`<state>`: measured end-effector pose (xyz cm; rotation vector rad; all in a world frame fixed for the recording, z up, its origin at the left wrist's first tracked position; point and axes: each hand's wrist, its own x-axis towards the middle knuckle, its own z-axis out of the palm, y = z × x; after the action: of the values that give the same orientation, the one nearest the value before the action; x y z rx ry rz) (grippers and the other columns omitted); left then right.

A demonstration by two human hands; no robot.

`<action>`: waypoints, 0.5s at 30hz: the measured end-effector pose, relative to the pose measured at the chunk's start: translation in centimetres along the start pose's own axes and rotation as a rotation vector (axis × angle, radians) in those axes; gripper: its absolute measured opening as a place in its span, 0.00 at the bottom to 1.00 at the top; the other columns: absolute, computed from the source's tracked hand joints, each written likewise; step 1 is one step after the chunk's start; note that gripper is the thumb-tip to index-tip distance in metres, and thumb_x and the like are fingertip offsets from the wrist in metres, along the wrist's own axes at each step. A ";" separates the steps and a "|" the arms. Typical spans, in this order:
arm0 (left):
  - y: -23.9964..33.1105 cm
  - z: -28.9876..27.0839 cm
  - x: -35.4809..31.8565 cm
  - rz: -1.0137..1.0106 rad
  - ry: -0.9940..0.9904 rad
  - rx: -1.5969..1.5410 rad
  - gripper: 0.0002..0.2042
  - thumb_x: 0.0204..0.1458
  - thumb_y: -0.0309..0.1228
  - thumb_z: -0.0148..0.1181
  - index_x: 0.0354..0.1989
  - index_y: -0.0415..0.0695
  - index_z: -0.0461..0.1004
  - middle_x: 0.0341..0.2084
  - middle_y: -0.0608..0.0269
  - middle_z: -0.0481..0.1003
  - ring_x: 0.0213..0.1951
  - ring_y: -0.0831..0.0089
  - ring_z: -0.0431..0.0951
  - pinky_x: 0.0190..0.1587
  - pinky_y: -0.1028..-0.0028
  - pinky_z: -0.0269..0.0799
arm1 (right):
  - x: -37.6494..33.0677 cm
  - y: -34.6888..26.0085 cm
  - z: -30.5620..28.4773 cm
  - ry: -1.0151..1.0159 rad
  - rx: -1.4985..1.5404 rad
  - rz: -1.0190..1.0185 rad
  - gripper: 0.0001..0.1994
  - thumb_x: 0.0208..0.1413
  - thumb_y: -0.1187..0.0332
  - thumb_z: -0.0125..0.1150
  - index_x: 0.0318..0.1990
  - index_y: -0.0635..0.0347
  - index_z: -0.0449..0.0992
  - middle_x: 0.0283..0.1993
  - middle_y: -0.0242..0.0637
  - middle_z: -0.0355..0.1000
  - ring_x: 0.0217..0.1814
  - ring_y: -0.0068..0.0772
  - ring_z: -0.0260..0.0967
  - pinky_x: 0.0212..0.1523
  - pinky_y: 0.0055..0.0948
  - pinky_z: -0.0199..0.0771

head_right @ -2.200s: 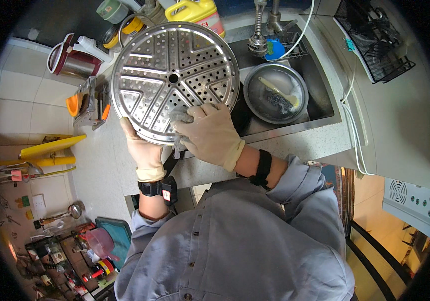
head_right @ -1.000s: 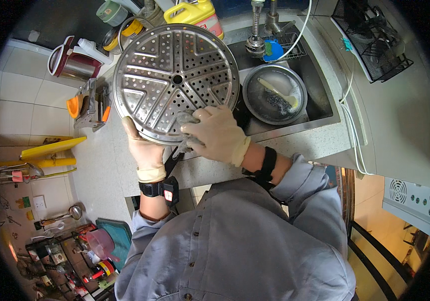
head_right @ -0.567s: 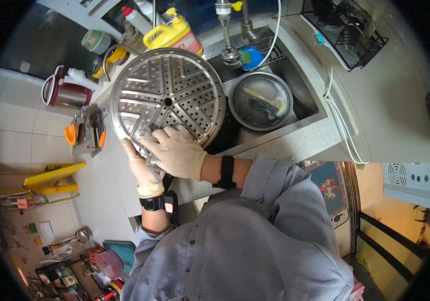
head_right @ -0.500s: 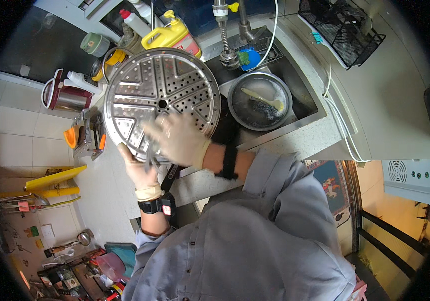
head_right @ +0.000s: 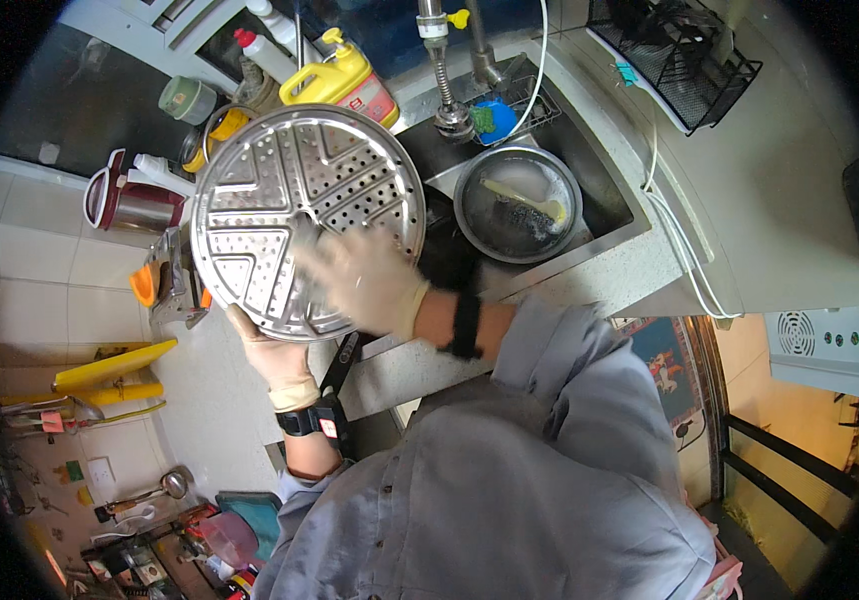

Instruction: The person scrubs a round metal steamer insert with a steel wool pad, rinses it under running water, and places it on a nearby counter. The person then scrubs a metal bowl with the same pad and rinses it under the tap.

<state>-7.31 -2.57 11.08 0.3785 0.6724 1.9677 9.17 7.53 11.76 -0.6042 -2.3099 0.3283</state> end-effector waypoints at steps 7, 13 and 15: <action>1.0 0.7 -0.8 0.095 0.066 0.096 0.30 0.62 0.52 0.43 0.66 0.45 0.57 0.63 0.57 0.61 0.62 0.57 0.63 0.63 0.53 0.58 | 0.5 7.9 -1.2 0.247 -0.072 0.319 0.19 0.53 0.58 0.58 0.51 0.49 0.66 0.38 0.41 0.69 0.39 0.48 0.67 0.38 0.44 0.66; -0.5 0.0 0.7 0.115 -0.091 0.089 0.26 0.63 0.48 0.44 0.64 0.45 0.60 0.60 0.60 0.65 0.59 0.63 0.67 0.61 0.59 0.64 | -4.3 -1.2 2.1 0.107 0.087 0.298 0.26 0.51 0.56 0.61 0.58 0.48 0.64 0.37 0.34 0.64 0.39 0.37 0.65 0.39 0.40 0.59; -0.9 -0.3 1.2 -0.029 -0.206 -0.113 0.27 0.62 0.49 0.46 0.64 0.44 0.60 0.60 0.59 0.66 0.58 0.62 0.68 0.61 0.59 0.64 | -5.0 -3.9 2.9 0.049 0.038 0.147 0.27 0.50 0.56 0.62 0.58 0.47 0.66 0.38 0.32 0.64 0.39 0.32 0.64 0.42 0.38 0.57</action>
<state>-7.36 -1.29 10.27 0.4912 0.4305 1.8979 9.08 1.48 8.36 -0.7567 -2.2122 0.4209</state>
